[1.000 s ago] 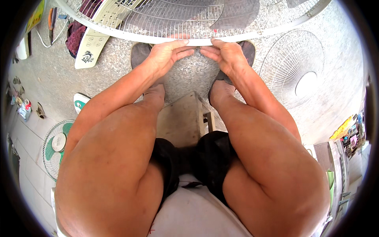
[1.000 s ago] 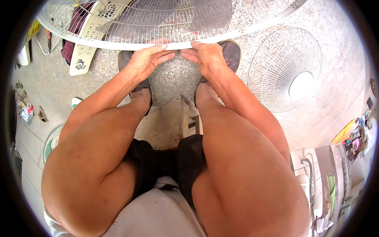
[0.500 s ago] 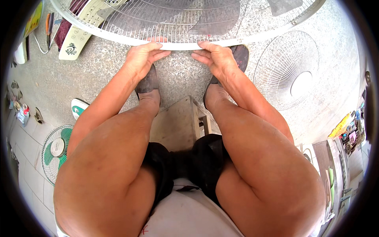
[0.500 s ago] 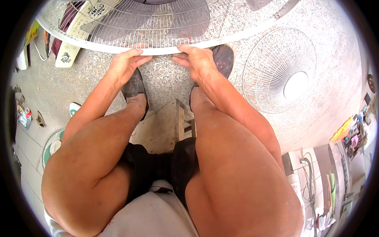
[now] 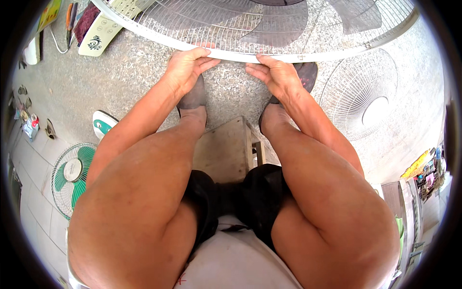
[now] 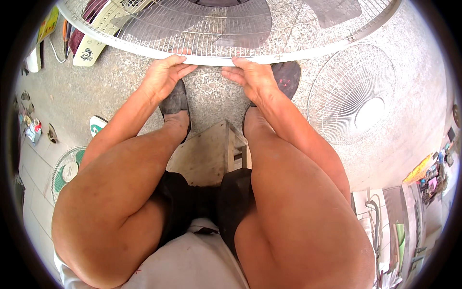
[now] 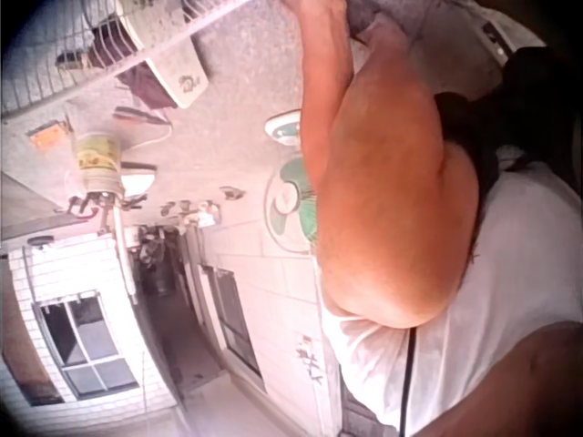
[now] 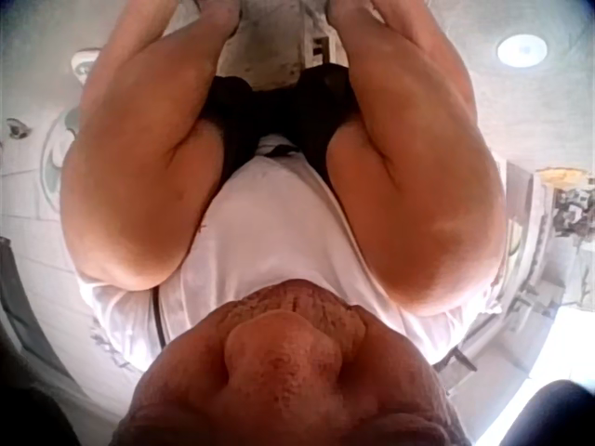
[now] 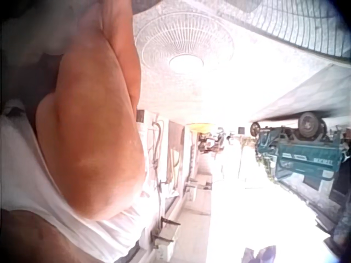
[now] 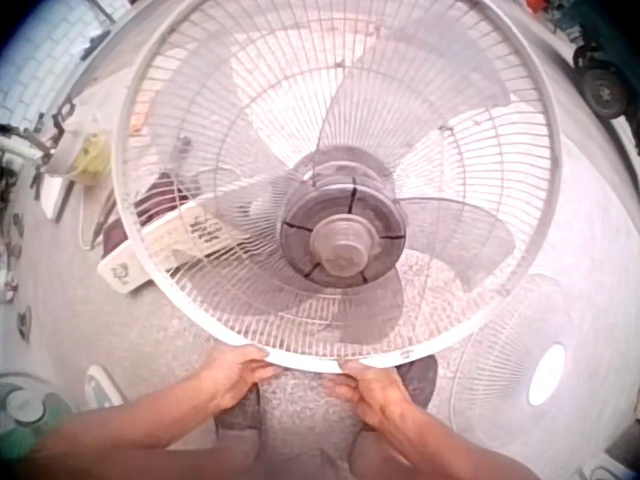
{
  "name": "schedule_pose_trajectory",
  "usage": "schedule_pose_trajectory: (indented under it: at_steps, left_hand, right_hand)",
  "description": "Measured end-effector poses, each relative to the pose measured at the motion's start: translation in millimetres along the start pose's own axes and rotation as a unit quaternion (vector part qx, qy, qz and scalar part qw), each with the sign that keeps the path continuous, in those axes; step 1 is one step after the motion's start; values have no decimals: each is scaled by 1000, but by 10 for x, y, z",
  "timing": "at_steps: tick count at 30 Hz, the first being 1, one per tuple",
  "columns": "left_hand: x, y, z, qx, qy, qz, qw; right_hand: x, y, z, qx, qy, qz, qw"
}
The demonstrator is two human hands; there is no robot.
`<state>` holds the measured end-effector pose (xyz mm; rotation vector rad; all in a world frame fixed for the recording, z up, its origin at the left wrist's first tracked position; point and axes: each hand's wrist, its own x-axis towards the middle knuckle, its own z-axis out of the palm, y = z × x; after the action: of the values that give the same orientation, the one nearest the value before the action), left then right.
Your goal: The person assembles a white plastic ring onto the front grill of a standing fan. They then attach the rear grill to the fan, aligning and securing it in place.
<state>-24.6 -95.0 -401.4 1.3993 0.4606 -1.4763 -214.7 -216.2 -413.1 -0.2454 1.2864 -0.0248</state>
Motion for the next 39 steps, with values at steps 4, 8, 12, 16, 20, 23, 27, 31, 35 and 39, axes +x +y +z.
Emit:
schedule_pose_trajectory:
  at_steps: [4, 8, 12, 16, 20, 23, 27, 31, 35, 39]
  left_hand:
    - [-23, -104, 87, -13, 16, -35, 999]
    - [11, -168, 159, 7, -6, -51, 999]
    - [-8, -224, 179, -5, -29, -56, 998]
    - [42, -241, 192, 1, -8, -39, 999]
    - [64, -251, 219, 12, 18, -35, 999]
    - [84, -270, 209, 15, 29, -36, 999]
    - [115, -257, 192, 15, 28, -31, 999]
    - [110, -250, 214, 25, 34, -25, 999]
    - [113, -229, 215, 42, 49, -28, 997]
    - [106, -192, 258, 53, 60, -40, 996]
  right_hand:
    - [-5, 24, 18, 12, 1, 4, 1000]
    - [-3, 16, 15, 14, 9, -8, 1000]
    - [2, 41, 6, 8, 15, -8, 1000]
    - [-6, 37, 27, 1, 23, -7, 1000]
    - [-33, 14, 45, -11, 33, 8, 999]
    - [8, 21, 28, -16, 37, 8, 999]
    - [15, 45, 15, -14, 40, 4, 999]
    - [47, 60, -28, -9, 37, -5, 999]
    - [55, 75, -40, -7, 26, 0, 1000]
    - [14, 66, -63, -3, 12, 2, 1000]
